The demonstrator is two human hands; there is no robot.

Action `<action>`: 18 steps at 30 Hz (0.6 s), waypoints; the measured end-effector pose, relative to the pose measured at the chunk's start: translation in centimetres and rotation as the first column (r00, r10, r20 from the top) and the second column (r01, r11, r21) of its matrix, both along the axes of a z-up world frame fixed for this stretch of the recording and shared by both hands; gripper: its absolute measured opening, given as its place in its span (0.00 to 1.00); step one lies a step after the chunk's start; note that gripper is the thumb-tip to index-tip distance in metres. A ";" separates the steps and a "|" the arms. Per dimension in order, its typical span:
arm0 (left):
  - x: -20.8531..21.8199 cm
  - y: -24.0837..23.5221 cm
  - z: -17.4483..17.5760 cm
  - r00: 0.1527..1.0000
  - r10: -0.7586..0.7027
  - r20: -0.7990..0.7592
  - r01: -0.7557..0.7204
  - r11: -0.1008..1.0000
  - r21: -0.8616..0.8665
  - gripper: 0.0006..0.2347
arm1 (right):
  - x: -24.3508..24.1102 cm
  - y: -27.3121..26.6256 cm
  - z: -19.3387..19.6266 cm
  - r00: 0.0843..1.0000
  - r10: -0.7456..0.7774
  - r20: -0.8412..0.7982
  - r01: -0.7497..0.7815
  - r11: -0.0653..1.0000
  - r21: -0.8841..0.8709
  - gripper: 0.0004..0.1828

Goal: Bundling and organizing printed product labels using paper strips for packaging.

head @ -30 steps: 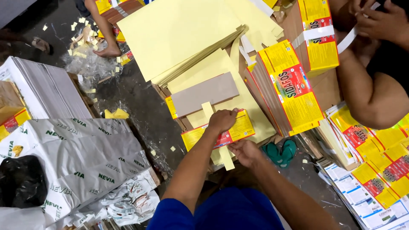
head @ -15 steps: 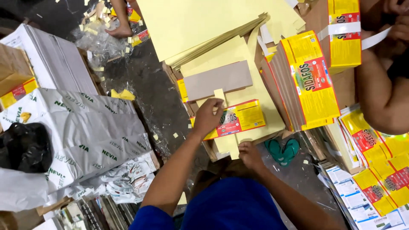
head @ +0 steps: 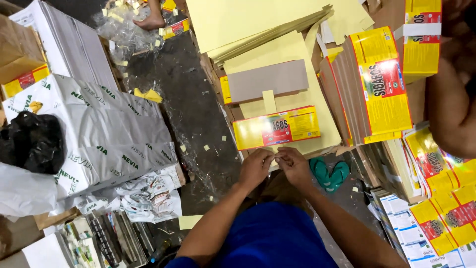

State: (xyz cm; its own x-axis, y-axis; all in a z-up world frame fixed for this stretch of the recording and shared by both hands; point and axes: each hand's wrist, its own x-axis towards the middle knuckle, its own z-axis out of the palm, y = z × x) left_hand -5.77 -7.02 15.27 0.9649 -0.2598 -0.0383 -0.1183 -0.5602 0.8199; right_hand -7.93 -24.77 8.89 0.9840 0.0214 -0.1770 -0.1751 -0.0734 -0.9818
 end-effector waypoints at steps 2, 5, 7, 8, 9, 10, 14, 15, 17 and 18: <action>0.7 -0.3 -0.4 0.997 0.073 0.006 -0.072 0.997 -0.037 0.05 | 0.9 0.2 0.3 0.996 -0.014 -0.088 0.015 1.000 0.012 0.15; 1.3 -0.1 -1.1 0.951 0.188 -0.247 -0.227 0.963 -0.142 0.07 | 1.8 0.4 0.9 0.927 -0.004 -0.375 0.024 0.998 0.050 0.11; 1.4 0.1 -1.9 0.951 0.198 -0.238 -0.239 0.958 -0.159 0.06 | 2.0 0.5 1.3 0.932 0.036 -0.359 -0.010 0.997 0.073 0.12; 1.3 0.3 -2.3 0.950 0.201 -0.239 -0.242 0.958 -0.157 0.06 | 2.0 0.6 1.0 0.932 0.039 -0.360 -0.013 0.997 0.074 0.12; 1.4 0.4 -2.6 0.950 0.181 -0.254 -0.226 0.961 -0.161 0.06 | 2.1 0.7 0.6 0.928 0.045 -0.370 -0.018 0.997 0.076 0.12; 1.4 0.5 -3.0 0.949 0.162 -0.269 -0.211 0.963 -0.165 0.06 | 2.1 0.7 0.3 0.923 0.051 -0.380 -0.023 0.997 0.077 0.12; 1.0 0.7 -3.8 0.937 0.124 -0.327 -0.212 0.945 -0.251 0.05 | 1.8 0.5 -0.3 0.928 0.046 -0.369 -0.027 0.998 0.056 0.11; 0.9 0.7 -3.7 0.930 0.138 -0.340 -0.223 0.949 -0.224 0.05 | 1.7 0.6 -0.3 0.928 0.042 -0.369 -0.026 0.998 0.050 0.11; 0.9 0.8 -3.6 0.924 0.151 -0.351 -0.231 0.952 -0.198 0.05 | 1.6 0.6 -0.1 0.929 0.037 -0.369 -0.023 0.999 0.043 0.11; 0.9 0.8 -3.6 0.931 0.135 -0.339 -0.214 0.954 -0.208 0.05 | 1.6 0.6 0.0 0.931 0.046 -0.362 -0.029 0.998 0.053 0.11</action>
State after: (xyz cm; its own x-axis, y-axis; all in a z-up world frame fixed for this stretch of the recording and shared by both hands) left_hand -4.86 -6.25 11.68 0.9427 -0.1278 -0.3081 0.2519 -0.3327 0.9088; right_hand -6.35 -24.21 8.87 0.8511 0.0740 -0.5198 -0.5180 -0.0428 -0.8543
